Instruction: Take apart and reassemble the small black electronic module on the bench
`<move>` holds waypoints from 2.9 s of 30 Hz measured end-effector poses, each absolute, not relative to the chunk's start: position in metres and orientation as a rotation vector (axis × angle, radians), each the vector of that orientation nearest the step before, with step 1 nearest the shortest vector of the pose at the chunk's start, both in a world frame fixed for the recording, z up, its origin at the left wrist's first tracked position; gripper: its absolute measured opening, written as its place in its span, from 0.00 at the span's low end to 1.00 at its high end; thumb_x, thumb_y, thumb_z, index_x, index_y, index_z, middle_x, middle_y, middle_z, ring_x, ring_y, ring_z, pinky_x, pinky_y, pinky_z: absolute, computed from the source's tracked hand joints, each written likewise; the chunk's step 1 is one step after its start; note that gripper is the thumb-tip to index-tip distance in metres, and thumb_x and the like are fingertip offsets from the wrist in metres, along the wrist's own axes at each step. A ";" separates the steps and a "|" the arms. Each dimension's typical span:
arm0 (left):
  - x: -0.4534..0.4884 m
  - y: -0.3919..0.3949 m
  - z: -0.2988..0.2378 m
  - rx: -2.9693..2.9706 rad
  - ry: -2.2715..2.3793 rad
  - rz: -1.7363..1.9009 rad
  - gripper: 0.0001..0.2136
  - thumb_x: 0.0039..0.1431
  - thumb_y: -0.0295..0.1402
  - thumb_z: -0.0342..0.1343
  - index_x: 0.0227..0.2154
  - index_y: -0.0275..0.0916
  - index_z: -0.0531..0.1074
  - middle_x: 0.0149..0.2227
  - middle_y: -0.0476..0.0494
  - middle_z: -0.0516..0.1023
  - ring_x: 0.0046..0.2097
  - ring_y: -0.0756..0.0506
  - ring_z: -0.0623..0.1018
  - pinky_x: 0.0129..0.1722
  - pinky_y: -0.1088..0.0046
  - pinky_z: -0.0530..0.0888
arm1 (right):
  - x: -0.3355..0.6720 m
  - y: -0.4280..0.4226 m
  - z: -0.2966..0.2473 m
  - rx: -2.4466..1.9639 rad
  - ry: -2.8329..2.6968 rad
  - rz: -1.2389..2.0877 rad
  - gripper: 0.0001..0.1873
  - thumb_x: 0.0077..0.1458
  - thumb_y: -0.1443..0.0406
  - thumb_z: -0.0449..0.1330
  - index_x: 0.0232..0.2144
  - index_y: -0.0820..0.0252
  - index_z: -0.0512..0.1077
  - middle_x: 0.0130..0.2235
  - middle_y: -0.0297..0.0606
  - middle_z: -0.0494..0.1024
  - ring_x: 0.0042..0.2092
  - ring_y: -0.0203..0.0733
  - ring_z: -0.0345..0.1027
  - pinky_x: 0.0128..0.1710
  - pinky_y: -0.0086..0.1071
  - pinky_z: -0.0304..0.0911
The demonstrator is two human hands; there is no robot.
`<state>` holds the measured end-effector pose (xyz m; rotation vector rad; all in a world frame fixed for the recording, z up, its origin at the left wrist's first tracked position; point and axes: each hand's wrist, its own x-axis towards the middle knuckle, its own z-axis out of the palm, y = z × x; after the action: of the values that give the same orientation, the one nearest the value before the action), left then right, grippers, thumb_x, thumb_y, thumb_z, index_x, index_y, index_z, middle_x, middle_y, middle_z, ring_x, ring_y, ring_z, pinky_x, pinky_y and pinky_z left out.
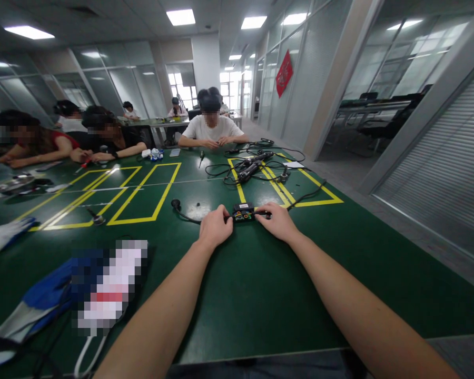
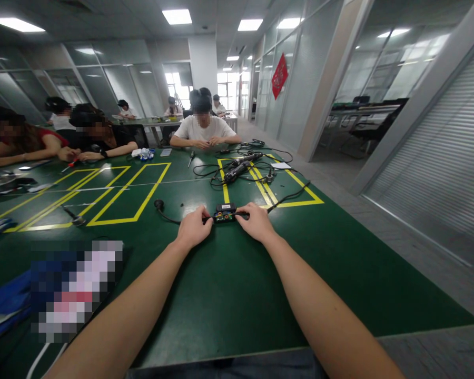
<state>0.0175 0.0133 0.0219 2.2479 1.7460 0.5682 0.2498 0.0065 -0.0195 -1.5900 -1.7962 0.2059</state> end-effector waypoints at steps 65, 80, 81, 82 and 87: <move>0.012 0.029 0.009 2.433 1.486 0.617 0.15 0.72 0.29 0.54 0.53 0.47 0.83 0.53 0.43 0.86 0.56 0.37 0.80 0.59 0.57 0.73 | 0.246 -0.005 -0.002 -1.518 -1.890 0.392 0.13 0.58 0.74 0.65 0.40 0.54 0.85 0.46 0.40 0.88 0.51 0.48 0.82 0.57 0.42 0.73; 0.020 0.019 0.015 2.611 1.546 0.587 0.17 0.73 0.31 0.51 0.44 0.51 0.86 0.55 0.47 0.85 0.56 0.38 0.76 0.65 0.48 0.60 | 0.238 -0.014 0.020 -1.766 -2.160 0.105 0.16 0.65 0.69 0.62 0.50 0.53 0.85 0.52 0.41 0.87 0.55 0.52 0.78 0.58 0.42 0.68; 0.021 0.018 0.015 2.625 1.546 0.586 0.16 0.72 0.30 0.51 0.44 0.51 0.86 0.55 0.47 0.85 0.56 0.38 0.75 0.64 0.48 0.60 | 0.236 -0.016 0.022 -1.782 -2.187 0.078 0.15 0.66 0.69 0.61 0.50 0.53 0.85 0.53 0.42 0.87 0.55 0.53 0.78 0.58 0.42 0.67; 0.021 0.017 0.015 2.633 1.547 0.583 0.16 0.71 0.30 0.51 0.44 0.51 0.86 0.56 0.47 0.85 0.56 0.37 0.74 0.64 0.48 0.61 | 0.235 -0.017 0.024 -1.794 -2.214 0.054 0.15 0.66 0.69 0.61 0.49 0.54 0.85 0.53 0.42 0.87 0.55 0.53 0.77 0.57 0.43 0.67; 0.026 0.013 0.015 2.577 1.546 0.630 0.15 0.68 0.29 0.54 0.43 0.49 0.86 0.56 0.43 0.84 0.57 0.34 0.74 0.63 0.45 0.61 | 0.225 -0.024 0.032 -1.848 -2.298 -0.059 0.17 0.68 0.70 0.57 0.49 0.58 0.85 0.51 0.49 0.86 0.54 0.55 0.76 0.53 0.42 0.64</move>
<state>0.0261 0.0133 0.0146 2.5769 1.5462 0.6299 0.2250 -0.0239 0.0322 -1.8483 -2.2977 -0.0585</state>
